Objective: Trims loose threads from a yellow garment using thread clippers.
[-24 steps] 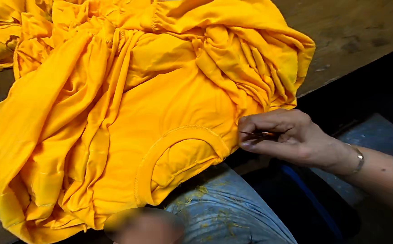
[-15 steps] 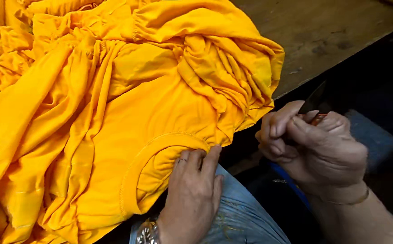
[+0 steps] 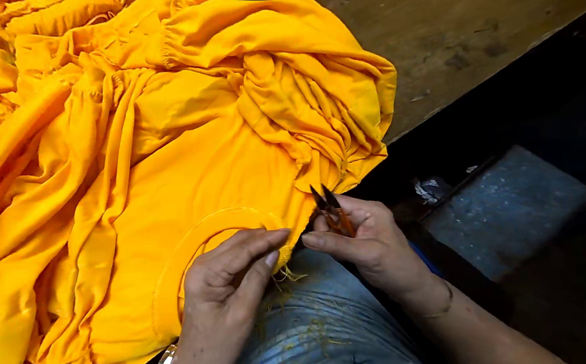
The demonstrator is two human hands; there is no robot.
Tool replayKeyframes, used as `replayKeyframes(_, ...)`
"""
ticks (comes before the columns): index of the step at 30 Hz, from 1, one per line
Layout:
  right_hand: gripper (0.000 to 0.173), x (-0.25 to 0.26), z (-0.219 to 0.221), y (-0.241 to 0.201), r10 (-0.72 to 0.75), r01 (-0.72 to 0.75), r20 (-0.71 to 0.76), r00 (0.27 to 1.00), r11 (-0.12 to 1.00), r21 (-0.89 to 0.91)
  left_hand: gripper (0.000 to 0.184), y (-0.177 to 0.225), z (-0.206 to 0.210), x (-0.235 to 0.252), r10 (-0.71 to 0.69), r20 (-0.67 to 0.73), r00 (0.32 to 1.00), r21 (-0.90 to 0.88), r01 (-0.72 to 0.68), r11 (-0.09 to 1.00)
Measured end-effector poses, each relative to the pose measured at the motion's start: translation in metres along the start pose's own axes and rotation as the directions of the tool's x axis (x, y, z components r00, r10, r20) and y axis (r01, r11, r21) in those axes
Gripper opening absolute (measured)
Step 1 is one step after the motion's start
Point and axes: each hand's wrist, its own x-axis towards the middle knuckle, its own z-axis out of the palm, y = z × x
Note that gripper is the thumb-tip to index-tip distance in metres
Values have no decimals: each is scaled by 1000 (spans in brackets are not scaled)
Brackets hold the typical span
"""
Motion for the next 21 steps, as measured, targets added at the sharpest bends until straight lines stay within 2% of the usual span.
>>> replayKeyframes(2, 8, 4, 9, 0, -9, 9, -10, 1000, 999, 32, 24, -2, -1, -2, -2, 2, 1000, -15, 2, 1000)
replayKeyframes(4, 10, 2, 9, 0, -65, 61, 82, 994, 997, 54, 26, 0, -6, -3, -22, -25, 999, -42, 21, 999)
replayKeyframes(6, 12, -5, 0, 1, -137, 126, 354, 925, 991, 54, 28, 2, -14, -5, -47, -50, 998, -61, 44, 997)
replayKeyframes(8, 15, -14, -5, 6, -172, 114, 582, 795, 984, 135, 29, 3, -20, -6, -31, -59, 998, -37, 29, 999)
replayKeyframes(9, 15, -19, -3, 7, -176, 104, 586, 791, 983, 154, 31, 4, -23, -7, -17, -51, 999, -6, 16, 1000)
replayKeyframes(10, 19, -24, 1, 7, -159, 95, 531, 832, 985, 145, 31, 5, -24, -9, -10, -38, 999, 12, 10, 1000)
replayKeyframes(12, 26, -26, 9, 2, -120, 84, 350, 929, 990, 115, 32, 7, -21, -12, -8, -20, 1000, 33, 9, 999)
replayKeyframes(14, 26, -19, 17, -6, -114, 117, 216, 970, 993, 1, 31, 8, -17, -15, -16, -9, 1000, 26, 16, 1000)
replayKeyframes(18, 6, -12, 33, -10, -192, 215, 146, 970, 963, -161, 29, 7, -16, -18, -44, -26, 999, -30, 43, 999)
replayKeyframes(21, 5, -18, 39, -7, -343, 388, 198, 918, 881, -272, 28, 8, -16, -20, -122, -93, 988, -154, 107, 982)
